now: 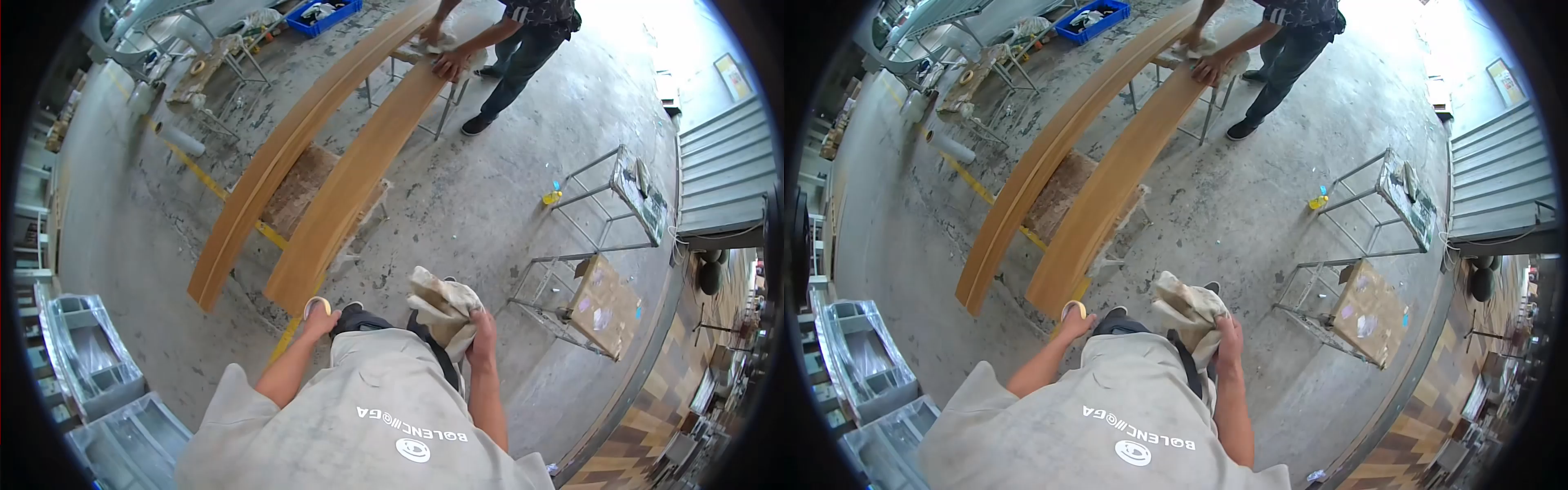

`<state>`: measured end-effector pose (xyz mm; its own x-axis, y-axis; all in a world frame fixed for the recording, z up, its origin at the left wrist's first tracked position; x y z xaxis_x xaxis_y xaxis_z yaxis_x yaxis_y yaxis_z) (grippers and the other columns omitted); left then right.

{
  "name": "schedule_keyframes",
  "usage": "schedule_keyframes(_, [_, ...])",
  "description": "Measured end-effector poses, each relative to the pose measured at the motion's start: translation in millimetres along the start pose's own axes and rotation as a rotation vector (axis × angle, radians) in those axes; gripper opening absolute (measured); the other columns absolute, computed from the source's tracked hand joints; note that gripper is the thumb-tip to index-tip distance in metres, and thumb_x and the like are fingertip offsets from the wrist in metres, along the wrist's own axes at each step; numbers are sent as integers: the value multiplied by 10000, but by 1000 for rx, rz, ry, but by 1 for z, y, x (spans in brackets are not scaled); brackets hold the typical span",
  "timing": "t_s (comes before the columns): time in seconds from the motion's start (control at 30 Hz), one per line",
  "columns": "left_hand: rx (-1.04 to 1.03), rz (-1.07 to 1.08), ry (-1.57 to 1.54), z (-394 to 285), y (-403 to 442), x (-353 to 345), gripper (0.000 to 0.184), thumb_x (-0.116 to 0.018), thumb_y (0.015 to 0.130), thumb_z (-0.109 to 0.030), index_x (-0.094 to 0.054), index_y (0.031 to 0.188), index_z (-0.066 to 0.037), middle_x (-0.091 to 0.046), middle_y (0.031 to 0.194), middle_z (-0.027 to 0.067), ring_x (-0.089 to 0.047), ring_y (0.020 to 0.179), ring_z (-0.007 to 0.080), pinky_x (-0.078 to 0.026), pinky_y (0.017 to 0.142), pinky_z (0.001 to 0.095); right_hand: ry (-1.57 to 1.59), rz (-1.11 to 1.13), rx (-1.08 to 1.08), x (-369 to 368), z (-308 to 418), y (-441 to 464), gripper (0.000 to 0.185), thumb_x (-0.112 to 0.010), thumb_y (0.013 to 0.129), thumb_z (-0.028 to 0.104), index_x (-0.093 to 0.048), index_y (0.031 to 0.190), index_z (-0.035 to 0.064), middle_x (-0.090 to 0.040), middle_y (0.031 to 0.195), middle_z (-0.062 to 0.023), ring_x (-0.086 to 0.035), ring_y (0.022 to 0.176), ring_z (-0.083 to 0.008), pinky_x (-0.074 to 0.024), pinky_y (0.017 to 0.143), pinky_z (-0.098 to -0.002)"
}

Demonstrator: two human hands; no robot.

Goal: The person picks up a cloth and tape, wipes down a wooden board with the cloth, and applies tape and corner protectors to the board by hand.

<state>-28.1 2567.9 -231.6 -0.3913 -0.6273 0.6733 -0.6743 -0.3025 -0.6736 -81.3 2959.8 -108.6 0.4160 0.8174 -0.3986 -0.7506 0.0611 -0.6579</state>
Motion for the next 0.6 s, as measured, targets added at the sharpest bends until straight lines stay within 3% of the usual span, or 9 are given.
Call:
schedule_keyframes(0.03, [73, 92, -96, 35, 27, -46, 531, -698, 791, -386, -590, 987, 95, -696, 787, 150, -689, 802, 248, -506, 817, 399, -101, 117, 19, -5, 24, 5, 318, -536, 829, 169, -620, 1087, 2, -634, 999, -62, -595, 874, -155, -483, 792, -308])
schedule_keyframes(0.13, [92, 185, -107, -21, -2, -51, 477, -701, 789, -385, -629, 878, 78, -683, 705, 147, -689, 768, 244, -519, 779, 392, -194, 194, 3, 18, 69, 32, 345, -572, 845, 212, -620, 1107, -8, -646, 1006, -48, -608, 868, -144, -492, 779, -291])
schedule_keyframes(0.23, [111, 49, -165, -19, -7, -89, 544, -654, 809, -391, -594, 1029, 103, -658, 1003, 266, -643, 987, 372, -494, 858, 450, -321, 304, -87, 40, 83, 60, 382, -579, 866, 241, -605, 1142, -21, -656, 1049, -96, -632, 935, -188, -506, 835, -320])
schedule_keyframes(0.27, [133, -78, -96, -48, -30, -73, 608, -617, 819, -426, -569, 1093, 114, -602, 1124, 303, -586, 1082, 413, -469, 908, 465, -278, 342, -71, 32, 95, 65, 381, -570, 871, 233, -600, 1152, -23, -656, 1052, -96, -633, 944, -190, -505, 841, -319])
schedule_keyframes(0.4, [272, -56, -202, -52, -40, -102, 648, -607, 810, -461, -567, 1126, 103, -598, 1129, 305, -572, 1105, 412, -451, 942, 464, -212, 379, -113, 24, 112, 84, 400, -537, 902, 257, -571, 1195, -12, -639, 1101, -109, -623, 989, -213, -496, 873, -340])
schedule_keyframes(0.43, [277, 3, -160, -48, -35, -115, 686, -611, 800, -486, -544, 1164, 92, -566, 1192, 298, -553, 1138, 399, -443, 957, 455, -186, 374, -133, 19, 115, 89, 414, -531, 909, 275, -562, 1211, -6, -631, 1123, -116, -618, 1004, -220, -492, 885, -350])
schedule_keyframes(0.47, [277, 63, -116, -48, -31, -124, 727, -616, 791, -510, -520, 1203, 81, -534, 1255, 291, -533, 1172, 386, -434, 972, 446, -192, 351, -153, 16, 116, 92, 454, -528, 914, 319, -543, 1237, 1, -610, 1173, -126, -606, 1040, -233, -481, 908, -367])
schedule_keyframes(0.6, [177, 143, -90, -61, 0, -146, 709, -630, 775, -496, -555, 1149, 102, -550, 1229, 298, -551, 1149, 385, -443, 956, 445, -138, 482, -138, -2, 125, 95, 551, -516, 915, 394, -498, 1288, -10, -583, 1241, -152, -576, 1124, -275, -445, 987, -390])
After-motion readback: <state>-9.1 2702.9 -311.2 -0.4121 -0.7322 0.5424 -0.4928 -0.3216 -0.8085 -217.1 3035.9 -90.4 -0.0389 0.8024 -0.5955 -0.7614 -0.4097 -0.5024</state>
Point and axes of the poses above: each hand's wrist, its own y-axis towards the middle knuckle, its own x-axis out of the back of the hand, z = x × y, the point moved 8 cm from there along y, towards the middle knuckle
